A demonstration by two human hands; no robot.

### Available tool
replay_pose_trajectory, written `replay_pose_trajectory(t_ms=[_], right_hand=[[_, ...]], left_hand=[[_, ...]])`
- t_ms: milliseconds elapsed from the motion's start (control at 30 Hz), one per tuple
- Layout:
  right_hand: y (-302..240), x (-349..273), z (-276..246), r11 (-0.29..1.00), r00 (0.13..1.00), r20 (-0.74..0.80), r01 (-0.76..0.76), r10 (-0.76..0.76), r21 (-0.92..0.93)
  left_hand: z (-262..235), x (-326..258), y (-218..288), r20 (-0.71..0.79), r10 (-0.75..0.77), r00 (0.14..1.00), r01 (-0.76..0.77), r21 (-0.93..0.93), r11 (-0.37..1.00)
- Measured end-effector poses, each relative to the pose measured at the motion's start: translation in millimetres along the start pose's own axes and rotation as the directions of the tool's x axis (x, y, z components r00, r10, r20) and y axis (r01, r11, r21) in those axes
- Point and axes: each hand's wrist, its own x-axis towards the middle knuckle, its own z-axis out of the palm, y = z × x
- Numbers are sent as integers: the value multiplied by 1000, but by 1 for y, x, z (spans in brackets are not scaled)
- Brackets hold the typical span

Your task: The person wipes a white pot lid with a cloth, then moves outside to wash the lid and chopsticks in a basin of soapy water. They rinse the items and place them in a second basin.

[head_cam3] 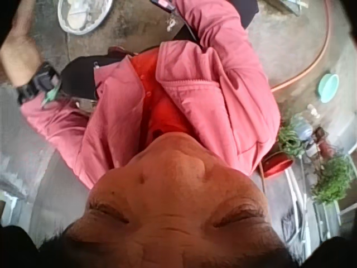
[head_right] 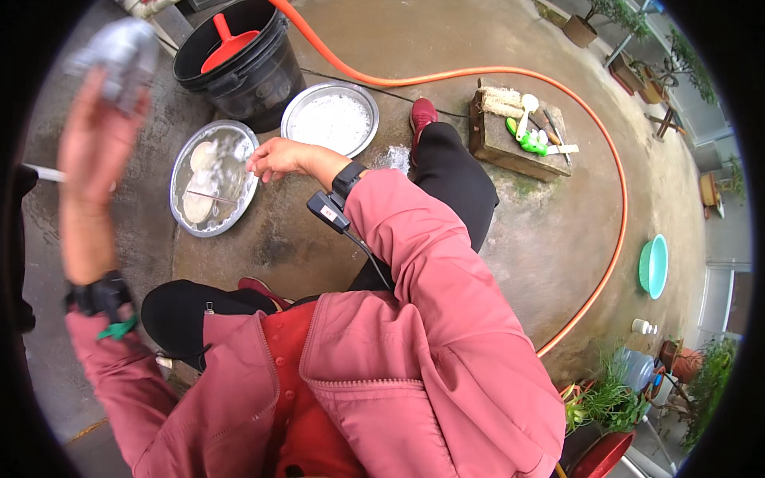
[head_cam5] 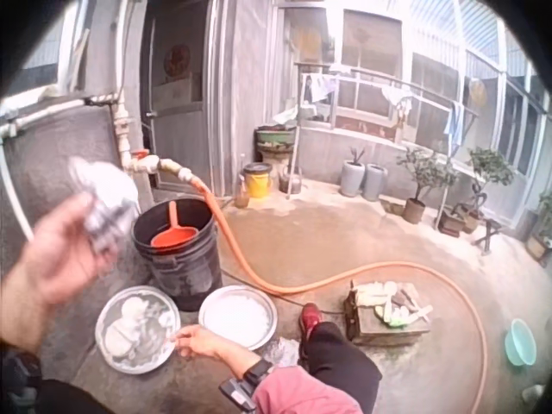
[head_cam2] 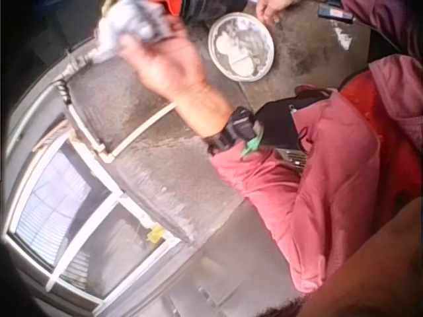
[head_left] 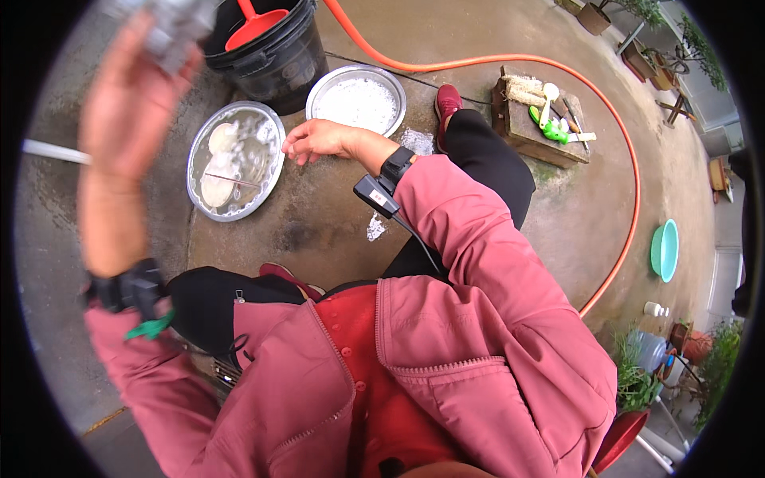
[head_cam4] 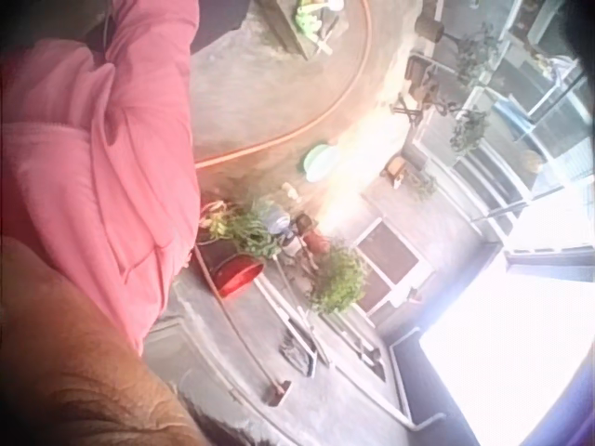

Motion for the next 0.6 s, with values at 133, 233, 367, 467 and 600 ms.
replay_pose_trajectory(t_ms=[133,233,367,467,600], right_hand=[[15,-13,-20,891,993,-116,80,-31,447],[34,-17,-24,768,989,-124,141,-81,624],[73,-10,-21,907,973,-175,-63,148,417],[99,0,-27,936,914,-295,-191,280,296],[110,7,-40,898,876,-393,-95,281,430]], left_hand=[[-10,-14,-171,-303,-357,883,320,-166,933],[-27,-28,-260,-328,-523,787,488,-188,852],[-50,-41,-338,-261,-658,706,607,-256,752],[-71,-38,-364,-215,-706,675,691,-151,706],[-95,-25,-383,-261,-703,661,729,3,685]])
